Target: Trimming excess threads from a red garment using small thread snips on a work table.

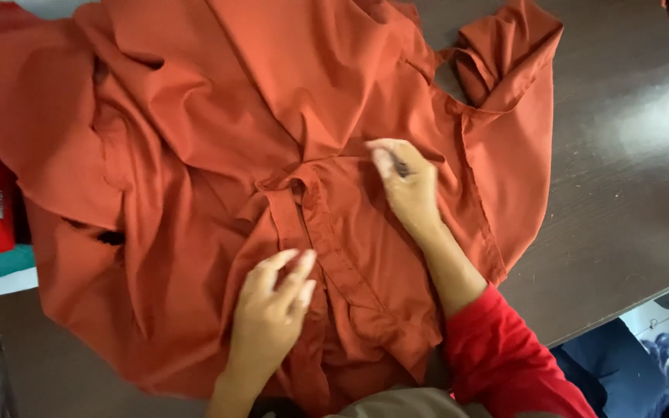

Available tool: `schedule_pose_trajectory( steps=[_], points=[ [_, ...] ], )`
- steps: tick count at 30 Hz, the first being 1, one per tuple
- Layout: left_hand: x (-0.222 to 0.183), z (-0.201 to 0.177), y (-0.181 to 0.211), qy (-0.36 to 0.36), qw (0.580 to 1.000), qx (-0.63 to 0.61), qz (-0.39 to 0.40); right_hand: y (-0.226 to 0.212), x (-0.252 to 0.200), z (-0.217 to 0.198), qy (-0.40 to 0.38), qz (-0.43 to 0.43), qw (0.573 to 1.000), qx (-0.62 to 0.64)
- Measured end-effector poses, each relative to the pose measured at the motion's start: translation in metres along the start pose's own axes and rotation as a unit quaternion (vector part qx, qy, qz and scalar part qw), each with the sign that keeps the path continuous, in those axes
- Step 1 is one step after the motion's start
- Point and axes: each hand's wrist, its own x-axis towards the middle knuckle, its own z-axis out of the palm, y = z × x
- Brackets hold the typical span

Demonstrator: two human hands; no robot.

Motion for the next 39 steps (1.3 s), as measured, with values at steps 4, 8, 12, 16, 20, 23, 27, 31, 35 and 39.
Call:
schedule_pose_trajectory(
  steps=[4,8,12,16,20,23,27,31,35,39],
  points=[
    [-0.021,-0.025,-0.005,0.048,0.996,0.0,-0.076,-0.114,-0.037,-0.026,0.071,0.268,0.96,0.033],
    [-0.039,-0.029,0.012,0.042,0.997,-0.024,-0.056,-0.103,-0.105,-0.038,-0.145,0.161,0.973,0.083],
    [-0.063,-0.019,0.029,-0.006,0.997,-0.064,-0.042,-0.075,-0.135,-0.032,-0.186,0.113,0.976,-0.01],
    [-0.092,-0.017,0.028,-0.013,0.996,-0.072,-0.05,-0.078,-0.151,-0.044,-0.21,0.023,0.974,-0.081],
    [-0.12,-0.017,0.027,-0.026,0.994,-0.052,-0.097,-0.06,-0.182,-0.044,-0.199,0.056,0.974,-0.096],
    [-0.13,-0.031,0.032,0.006,0.994,-0.046,-0.095,-0.056,-0.204,-0.052,-0.106,0.105,0.983,-0.11],
    [-0.145,-0.051,0.038,0.068,0.994,-0.014,-0.088,-0.049,-0.224,-0.077,0.029,0.134,0.989,-0.047],
    [-0.159,-0.051,0.033,0.067,0.997,0.0,-0.03,-0.021,-0.237,-0.104,0.031,0.152,0.979,-0.132],
    [-0.165,-0.046,0.032,0.008,0.999,0.026,0.025,-0.012,-0.252,-0.113,0.012,0.059,0.989,-0.135],
    [-0.176,-0.037,0.028,0.005,0.998,0.06,0.026,-0.017,-0.263,-0.115,-0.023,0.031,0.987,-0.153]
  ],
)
